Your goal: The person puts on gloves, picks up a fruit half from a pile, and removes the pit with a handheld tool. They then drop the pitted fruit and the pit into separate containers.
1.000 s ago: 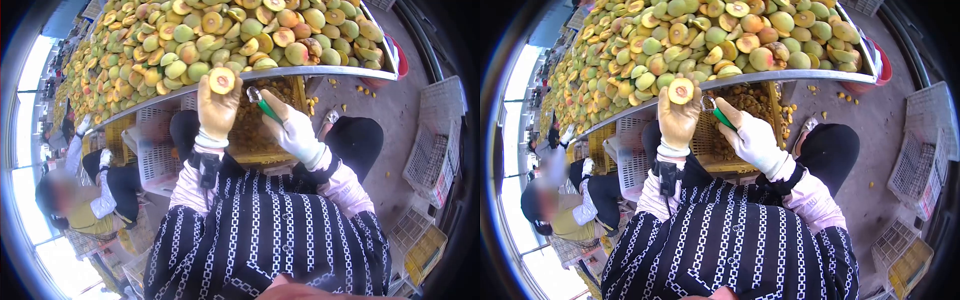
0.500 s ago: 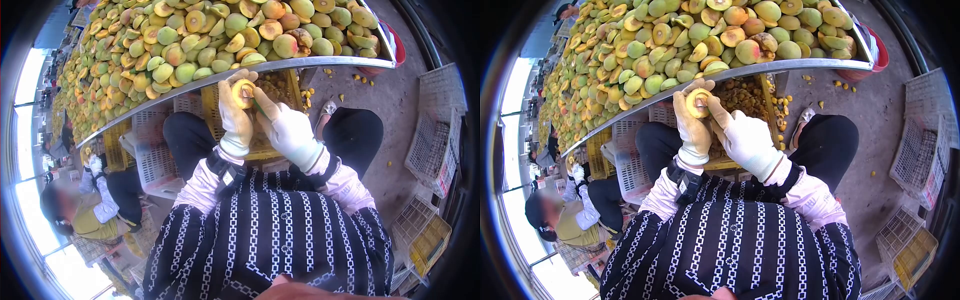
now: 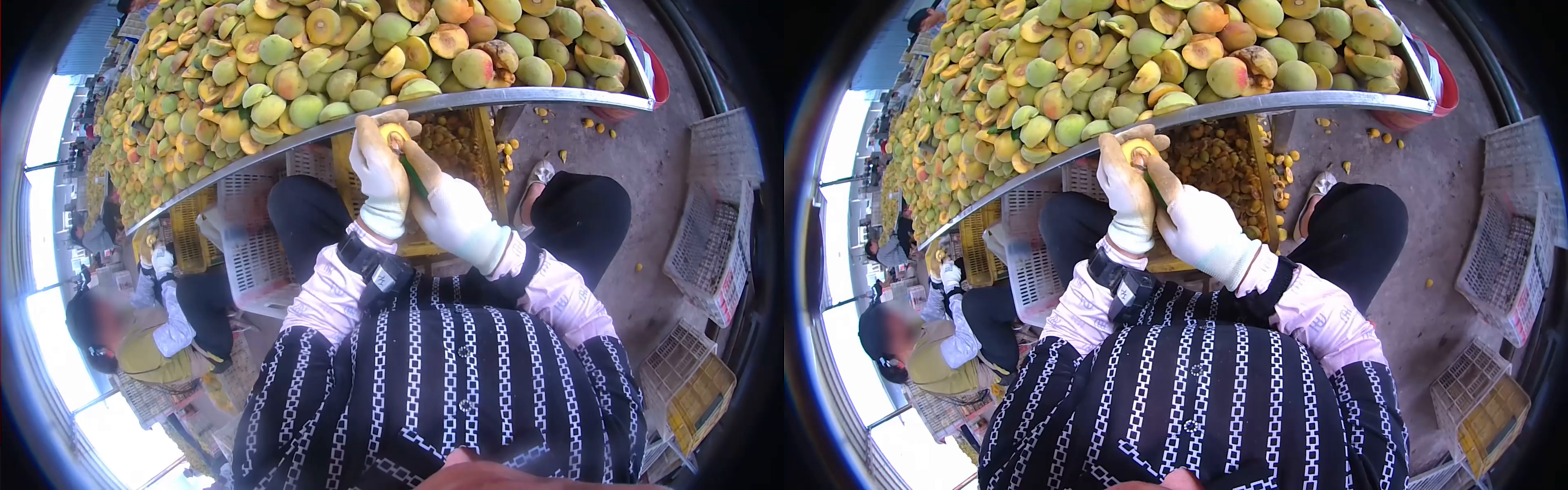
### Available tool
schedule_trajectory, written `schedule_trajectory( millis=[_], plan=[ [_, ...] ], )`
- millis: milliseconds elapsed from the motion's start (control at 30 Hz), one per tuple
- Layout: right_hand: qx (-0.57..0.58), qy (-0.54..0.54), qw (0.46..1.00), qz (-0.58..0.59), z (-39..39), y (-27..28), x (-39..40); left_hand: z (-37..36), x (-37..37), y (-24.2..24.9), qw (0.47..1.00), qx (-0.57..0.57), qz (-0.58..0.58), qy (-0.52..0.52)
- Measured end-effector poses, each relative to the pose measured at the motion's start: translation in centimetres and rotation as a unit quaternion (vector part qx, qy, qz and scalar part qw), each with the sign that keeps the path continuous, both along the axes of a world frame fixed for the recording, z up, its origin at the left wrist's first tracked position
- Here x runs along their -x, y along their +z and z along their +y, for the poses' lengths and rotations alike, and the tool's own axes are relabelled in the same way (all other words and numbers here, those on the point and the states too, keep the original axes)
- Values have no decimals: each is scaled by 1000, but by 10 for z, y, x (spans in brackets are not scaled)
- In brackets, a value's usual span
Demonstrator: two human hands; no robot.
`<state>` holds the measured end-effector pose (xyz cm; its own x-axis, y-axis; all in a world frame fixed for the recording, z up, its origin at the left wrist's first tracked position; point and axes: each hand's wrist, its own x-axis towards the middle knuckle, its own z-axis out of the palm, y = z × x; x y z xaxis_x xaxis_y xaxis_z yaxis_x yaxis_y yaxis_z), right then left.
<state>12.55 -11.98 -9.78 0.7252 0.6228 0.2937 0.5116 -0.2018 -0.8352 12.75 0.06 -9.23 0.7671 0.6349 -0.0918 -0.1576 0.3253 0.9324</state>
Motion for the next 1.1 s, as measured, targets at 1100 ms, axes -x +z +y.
schedule_trajectory(
  millis=[1100],
  plan=[
    [118,144,924,333,-12,0,-8,34,29,-28,952,-78,184,-232]
  ],
)
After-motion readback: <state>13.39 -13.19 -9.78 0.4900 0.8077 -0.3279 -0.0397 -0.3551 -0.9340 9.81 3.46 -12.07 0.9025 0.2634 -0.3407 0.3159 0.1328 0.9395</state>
